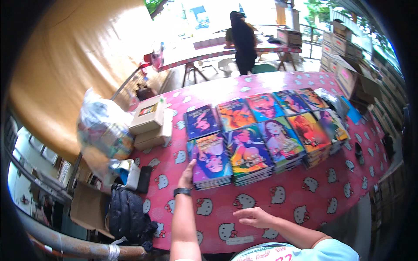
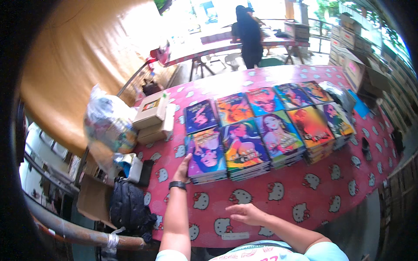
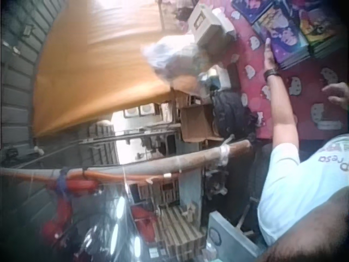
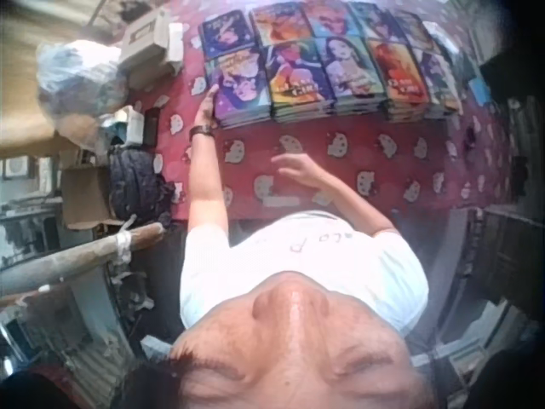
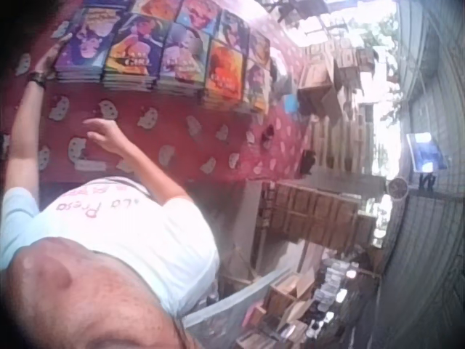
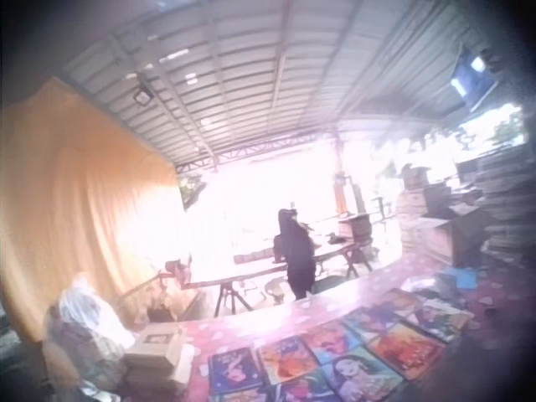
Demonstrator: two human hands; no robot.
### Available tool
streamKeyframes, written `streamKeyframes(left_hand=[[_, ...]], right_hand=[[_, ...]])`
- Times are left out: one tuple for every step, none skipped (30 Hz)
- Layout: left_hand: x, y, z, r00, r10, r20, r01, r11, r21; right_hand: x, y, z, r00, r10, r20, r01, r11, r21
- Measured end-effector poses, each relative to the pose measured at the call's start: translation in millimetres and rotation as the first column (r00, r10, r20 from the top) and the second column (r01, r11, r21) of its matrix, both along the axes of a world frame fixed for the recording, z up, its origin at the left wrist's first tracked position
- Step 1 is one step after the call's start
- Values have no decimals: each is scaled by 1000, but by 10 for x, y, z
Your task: The person organizes stacks of notebooks on a table, picking them up individually or in small groups to rearrange their order and alignment.
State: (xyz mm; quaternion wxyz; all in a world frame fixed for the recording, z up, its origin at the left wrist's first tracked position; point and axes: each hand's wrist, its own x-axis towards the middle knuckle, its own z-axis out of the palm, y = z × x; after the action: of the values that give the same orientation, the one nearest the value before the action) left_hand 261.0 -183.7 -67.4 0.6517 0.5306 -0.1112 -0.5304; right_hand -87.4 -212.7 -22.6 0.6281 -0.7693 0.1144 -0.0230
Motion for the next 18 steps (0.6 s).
streamKeyframes(left_hand=[[148,144,-48,998,48,28,-48,999,-21],[502,503,-159,800,208,563,-224,974,-42],[212,307,-59,722,321,613,-346,935,-83],[-100,224,180,606,423,674,-478,871,-117],[-201,293,251,518,655,550,-590,739,-325],[-585,270,508,442,696,565,-618,693,-371],[-1019,180,725,497,680,539,-556,726,-404],[-1268,194,737,614,636,468,-383,758,-528],[-1597,95,776,755,534,380,-234,762,-604],[-1918,-29,787,942,229,247,-10,753,-658],[-2294,-174,830,988,-63,139,139,757,-639],[-2621,-284,861,945,-327,31,272,727,-630],[-2894,-443,746,898,-429,94,406,730,-550],[-3236,-696,568,822,-555,131,543,693,-473],[-3558,-922,418,776,-626,73,581,666,-468],[-3840,-1119,325,729,-684,25,615,638,-463],[-4112,-1251,256,744,-667,-43,584,679,-445],[-4353,-1362,172,762,-639,-103,546,721,-426]], right_hand=[[-143,-72,141,991,107,-78,-116,984,-134],[-189,-109,161,989,117,86,-99,976,-195],[-443,-394,167,996,-9,86,21,990,-137],[-689,-679,342,972,-137,191,194,927,-321],[-865,-935,432,931,-229,285,340,830,-442],[-1078,-1214,583,891,-335,306,454,684,-571],[-1421,-1523,612,805,-502,317,589,610,-530],[-1615,-1784,716,734,-596,327,661,512,-549],[-1867,-2139,653,685,-639,349,673,372,-639],[-2094,-2457,596,662,-660,356,658,284,-697],[-2320,-2814,474,692,-689,217,517,263,-814],[-2297,-2945,520,661,-744,100,420,256,-871],[-2283,-3050,586,609,-793,-11,313,253,-916],[-2503,-3331,426,629,-776,-42,224,232,-947],[-2632,-3466,304,626,-779,-30,112,128,-985],[-2793,-3534,213,692,-717,87,216,90,-972],[-2948,-3590,141,740,-636,219,331,60,-942],[-3088,-3593,50,739,-568,362,421,-30,-906]])
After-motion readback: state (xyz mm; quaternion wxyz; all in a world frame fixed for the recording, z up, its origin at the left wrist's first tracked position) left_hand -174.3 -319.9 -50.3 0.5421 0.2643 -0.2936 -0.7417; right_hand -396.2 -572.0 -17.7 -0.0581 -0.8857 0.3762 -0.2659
